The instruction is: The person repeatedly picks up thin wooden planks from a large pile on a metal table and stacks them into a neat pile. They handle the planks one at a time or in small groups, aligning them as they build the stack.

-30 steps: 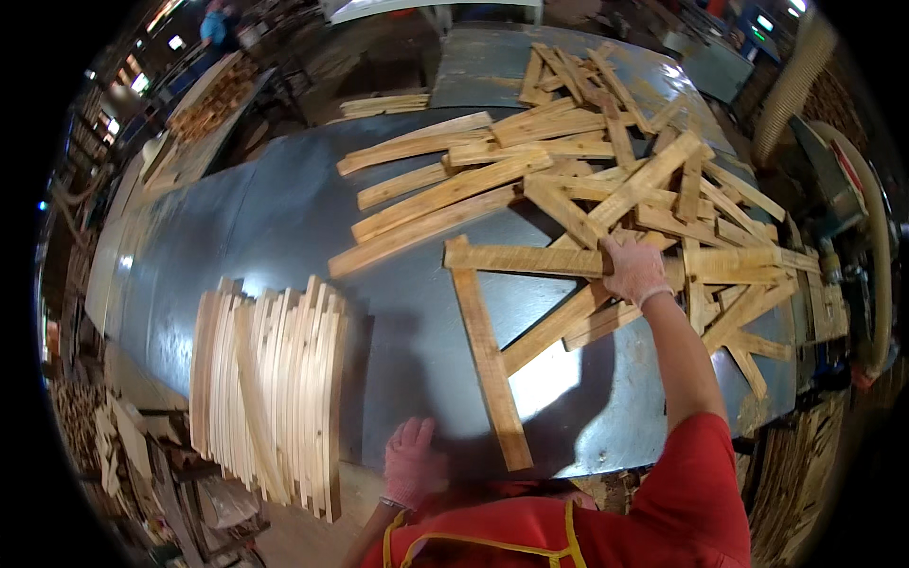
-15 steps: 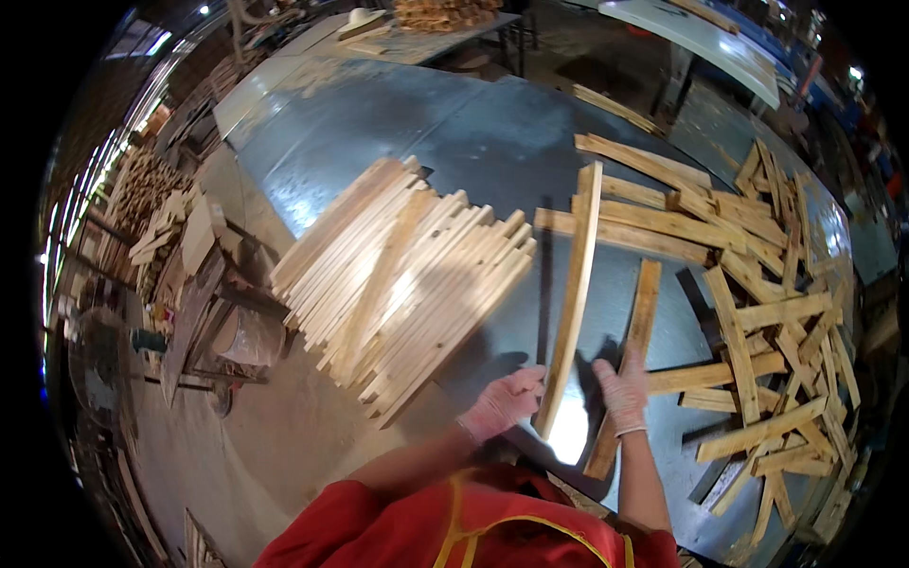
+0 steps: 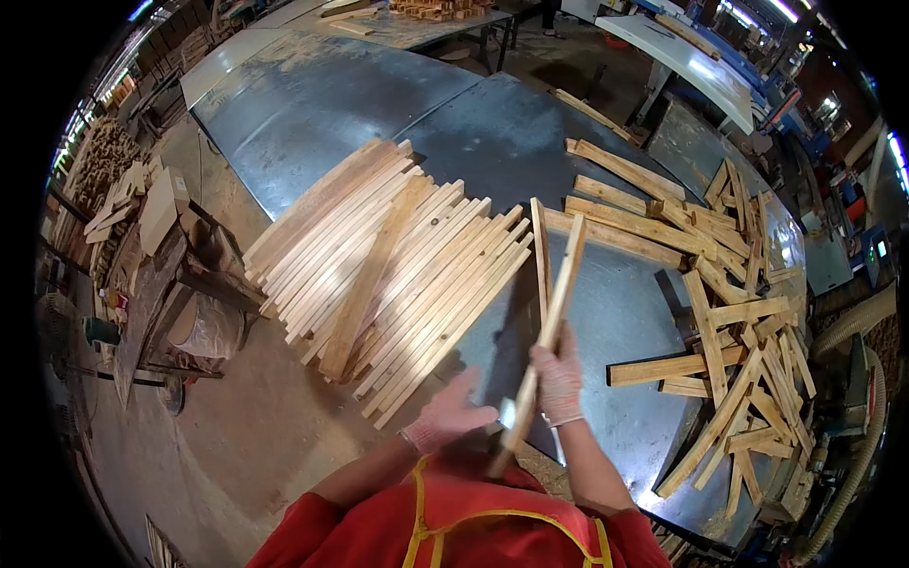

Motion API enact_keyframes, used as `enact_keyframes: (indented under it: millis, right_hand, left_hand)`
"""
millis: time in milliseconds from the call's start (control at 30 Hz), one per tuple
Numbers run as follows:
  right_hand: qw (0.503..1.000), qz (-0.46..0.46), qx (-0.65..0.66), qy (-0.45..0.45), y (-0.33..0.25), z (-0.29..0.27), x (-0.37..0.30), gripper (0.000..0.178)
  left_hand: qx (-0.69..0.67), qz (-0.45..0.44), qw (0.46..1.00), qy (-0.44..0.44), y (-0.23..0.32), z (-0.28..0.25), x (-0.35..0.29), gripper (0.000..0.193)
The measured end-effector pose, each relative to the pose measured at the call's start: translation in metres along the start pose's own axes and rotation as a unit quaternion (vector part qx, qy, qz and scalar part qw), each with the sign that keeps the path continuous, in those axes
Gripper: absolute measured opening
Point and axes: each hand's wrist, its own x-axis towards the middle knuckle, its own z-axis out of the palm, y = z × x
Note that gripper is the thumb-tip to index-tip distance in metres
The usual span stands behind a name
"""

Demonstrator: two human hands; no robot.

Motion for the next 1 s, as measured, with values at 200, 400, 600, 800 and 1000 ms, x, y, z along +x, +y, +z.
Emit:
enact_keyframes:
  millis: [200, 400, 600, 800, 1000]
  right_hand:
    - [0.826, -0.167, -0.538, 0.011, 0.018, 0.012, 0.019, 0.089]
    - [0.853, 0.026, -0.519, 0.045, 0.059, -0.087, 0.028, 0.061]
    - [0.923, 0.198, -0.322, -0.074, 0.067, -0.057, -0.022, 0.080]
    - [0.934, 0.044, -0.314, -0.164, -0.015, -0.082, -0.006, 0.074]
    - [0.622, -0.065, -0.652, 0.428, -0.028, -0.391, 0.011, 0.052]
  left_hand:
    - [0.154, -0.063, 0.986, 0.019, 0.012, -0.016, 0.024, 0.080]
    - [0.512, 0.072, 0.852, 0.083, -0.003, -0.036, 0.022, 0.076]
    - [0.527, 0.099, 0.840, 0.086, -0.007, -0.030, 0.059, 0.079]
    - [0.492, -0.039, 0.868, -0.062, 0.026, 0.046, 0.078, 0.103]
    - [0.519, -0.010, 0.855, -0.010, 0.001, 0.074, 0.094, 0.092]
